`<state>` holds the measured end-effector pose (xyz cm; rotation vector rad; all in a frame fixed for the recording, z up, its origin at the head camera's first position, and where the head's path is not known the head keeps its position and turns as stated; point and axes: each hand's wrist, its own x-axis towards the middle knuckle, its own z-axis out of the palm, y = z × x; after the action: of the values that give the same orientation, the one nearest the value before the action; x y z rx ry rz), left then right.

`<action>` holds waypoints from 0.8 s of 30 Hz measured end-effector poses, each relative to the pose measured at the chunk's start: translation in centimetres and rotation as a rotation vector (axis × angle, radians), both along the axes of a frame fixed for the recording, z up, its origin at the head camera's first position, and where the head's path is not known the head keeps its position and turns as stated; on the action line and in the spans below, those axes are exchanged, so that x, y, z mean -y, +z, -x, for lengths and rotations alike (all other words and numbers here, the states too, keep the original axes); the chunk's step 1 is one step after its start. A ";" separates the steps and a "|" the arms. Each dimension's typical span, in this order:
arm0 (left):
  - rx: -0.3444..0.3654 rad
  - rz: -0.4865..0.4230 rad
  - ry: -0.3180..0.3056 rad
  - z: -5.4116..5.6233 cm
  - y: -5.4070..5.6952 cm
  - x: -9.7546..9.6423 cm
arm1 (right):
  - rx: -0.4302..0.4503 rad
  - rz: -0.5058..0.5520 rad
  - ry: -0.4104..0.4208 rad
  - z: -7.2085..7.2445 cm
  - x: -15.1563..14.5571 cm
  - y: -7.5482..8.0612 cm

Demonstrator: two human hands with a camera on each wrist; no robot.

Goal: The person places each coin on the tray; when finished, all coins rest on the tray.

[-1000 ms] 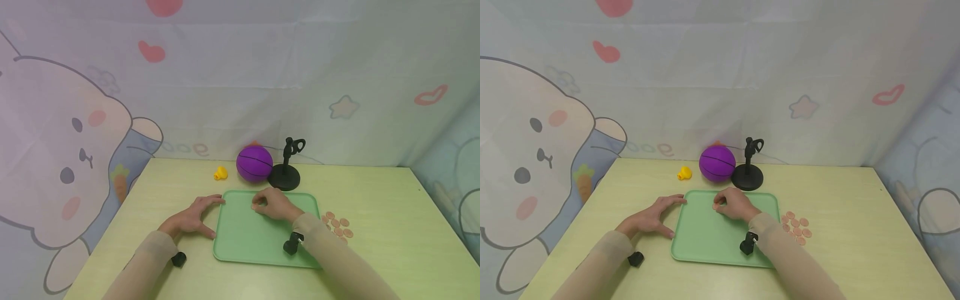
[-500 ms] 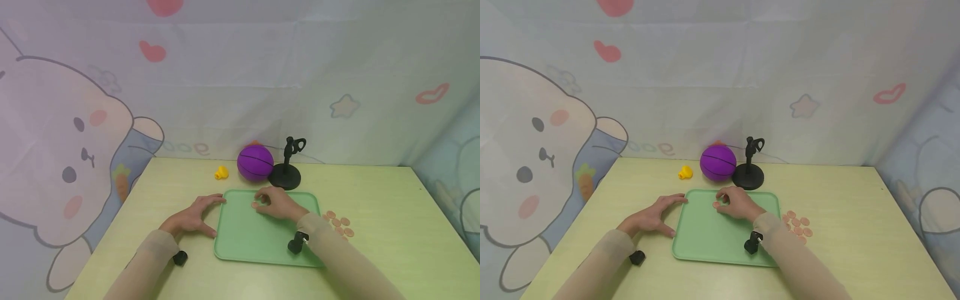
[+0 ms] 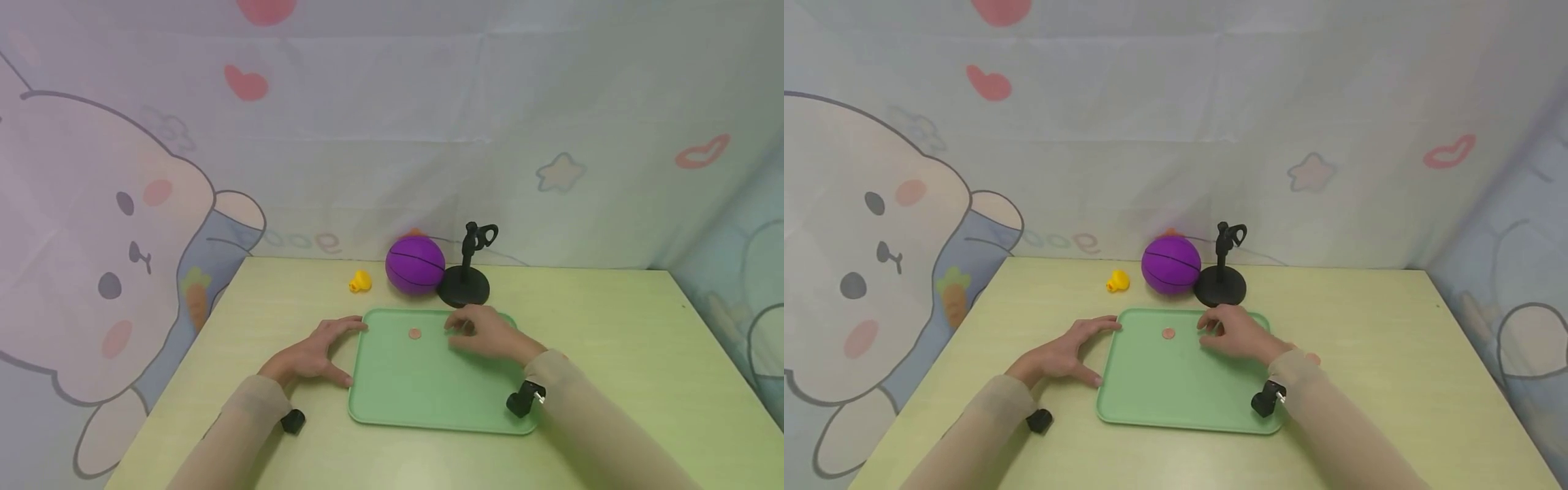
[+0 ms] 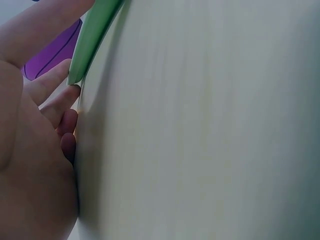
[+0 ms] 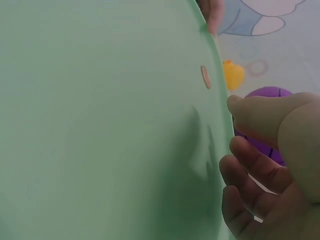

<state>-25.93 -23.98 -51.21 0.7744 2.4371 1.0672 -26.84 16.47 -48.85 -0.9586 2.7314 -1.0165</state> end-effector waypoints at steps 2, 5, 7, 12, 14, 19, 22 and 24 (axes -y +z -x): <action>-0.001 -0.001 -0.002 0.0 0.0 0.0 | 0.013 -0.004 -0.002 -0.2 -0.8 0.1; 0.004 -0.006 -0.005 0.0 0.0 0.0 | 0.024 -0.013 -0.007 -0.5 -2.2 0.2; 0.007 -0.012 -0.005 -0.1 0.1 0.0 | 0.030 -0.017 -0.015 -0.7 -3.0 0.5; 0.014 -0.006 0.000 -0.2 0.1 -0.2 | 0.049 -0.029 -0.049 -1.1 -5.4 1.5; 0.011 -0.006 0.001 -0.2 0.1 -0.3 | 0.058 -0.030 -0.064 -1.2 -6.3 1.9; 0.009 -0.011 0.002 -0.1 0.2 -0.3 | 0.075 -0.021 -0.108 -1.3 -8.7 2.6; 0.017 -0.007 0.005 -0.1 0.2 -0.4 | 0.085 -0.023 -0.142 -1.4 -10.1 2.6; 0.022 -0.011 0.006 -0.1 0.3 -0.5 | 0.095 -0.024 -0.156 -1.5 -10.9 2.6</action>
<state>-25.83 -23.52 -50.92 0.7556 2.4188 1.0870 -25.34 27.37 -46.28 -0.6830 2.7673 -1.0216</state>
